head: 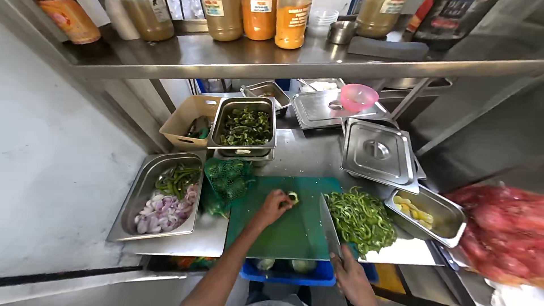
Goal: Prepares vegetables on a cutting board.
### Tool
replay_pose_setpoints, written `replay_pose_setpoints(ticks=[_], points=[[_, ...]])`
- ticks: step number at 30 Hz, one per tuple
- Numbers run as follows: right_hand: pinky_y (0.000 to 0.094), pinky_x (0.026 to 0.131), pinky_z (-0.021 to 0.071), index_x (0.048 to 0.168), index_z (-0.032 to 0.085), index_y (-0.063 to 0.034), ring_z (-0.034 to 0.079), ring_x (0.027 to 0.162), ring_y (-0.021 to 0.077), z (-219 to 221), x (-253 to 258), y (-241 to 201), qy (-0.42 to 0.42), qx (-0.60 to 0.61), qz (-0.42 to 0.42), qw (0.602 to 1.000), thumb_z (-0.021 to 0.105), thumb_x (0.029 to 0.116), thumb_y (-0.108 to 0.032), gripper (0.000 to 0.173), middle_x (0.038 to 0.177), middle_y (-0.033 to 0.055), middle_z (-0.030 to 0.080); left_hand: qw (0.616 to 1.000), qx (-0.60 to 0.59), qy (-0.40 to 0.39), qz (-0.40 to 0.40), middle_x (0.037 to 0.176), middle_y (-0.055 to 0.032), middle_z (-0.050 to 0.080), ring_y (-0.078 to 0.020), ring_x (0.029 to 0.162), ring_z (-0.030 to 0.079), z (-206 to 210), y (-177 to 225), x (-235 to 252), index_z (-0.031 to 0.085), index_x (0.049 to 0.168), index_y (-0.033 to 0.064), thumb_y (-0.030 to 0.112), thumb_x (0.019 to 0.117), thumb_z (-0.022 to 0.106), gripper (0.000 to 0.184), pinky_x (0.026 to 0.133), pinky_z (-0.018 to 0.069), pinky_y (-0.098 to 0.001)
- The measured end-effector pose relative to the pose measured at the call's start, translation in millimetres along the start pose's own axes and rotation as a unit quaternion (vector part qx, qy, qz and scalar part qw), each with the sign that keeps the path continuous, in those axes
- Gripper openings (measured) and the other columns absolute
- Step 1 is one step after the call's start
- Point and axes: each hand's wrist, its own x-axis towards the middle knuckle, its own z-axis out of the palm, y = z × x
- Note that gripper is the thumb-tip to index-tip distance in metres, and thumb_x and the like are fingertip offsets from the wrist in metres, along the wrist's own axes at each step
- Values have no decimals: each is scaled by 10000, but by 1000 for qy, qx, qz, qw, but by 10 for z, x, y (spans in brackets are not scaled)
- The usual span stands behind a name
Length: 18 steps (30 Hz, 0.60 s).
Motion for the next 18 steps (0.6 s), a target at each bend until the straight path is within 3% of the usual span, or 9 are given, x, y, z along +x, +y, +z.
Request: replay_pose_setpoints(ticks=[2,4,7,11,18], points=[[483,602,588,1450,459,-136,668,632,274,43,61,-26,-23,-59,-5,998,486,1079,-339,424,811,119,656,999,42,-14,5,1244,-77,679,-202,1234,608,18,-71,-177,746,1189,154,331,1014,642,270,1106,482,-369],[515,709,592,1453,450,-138,697,754,309,50,103,-112,-41,-129,-13,991,476,1082,-330,418,902,142,678,997,71,-13,18,1305,-73,667,-207,1290,587,24,-67,-236,712,1281,183,388,975,693,369,1131,470,-386],[547,855,569,1488,430,-127,709,956,368,9,163,-254,-26,-204,-22,978,474,1084,-291,439,1020,180,703,989,141,-14,35,1310,-45,662,-209,1313,560,123,15,-131,711,1272,187,384,943,736,385,1131,465,-392],[557,870,572,1534,391,-148,715,993,384,-118,159,-410,-4,-255,-22,967,468,1078,-265,476,1064,192,714,986,146,-51,61,1284,-96,681,-246,1303,579,162,63,-43,739,1204,98,180,997,659,237,1138,458,-399],[565,849,569,1547,407,-217,710,1001,414,-172,-168,-723,-45,-395,-37,917,414,1077,-197,471,1064,206,716,972,148,-126,135,1251,-87,680,-248,1289,571,48,141,-454,770,1142,112,109,993,640,198,1132,457,-385]])
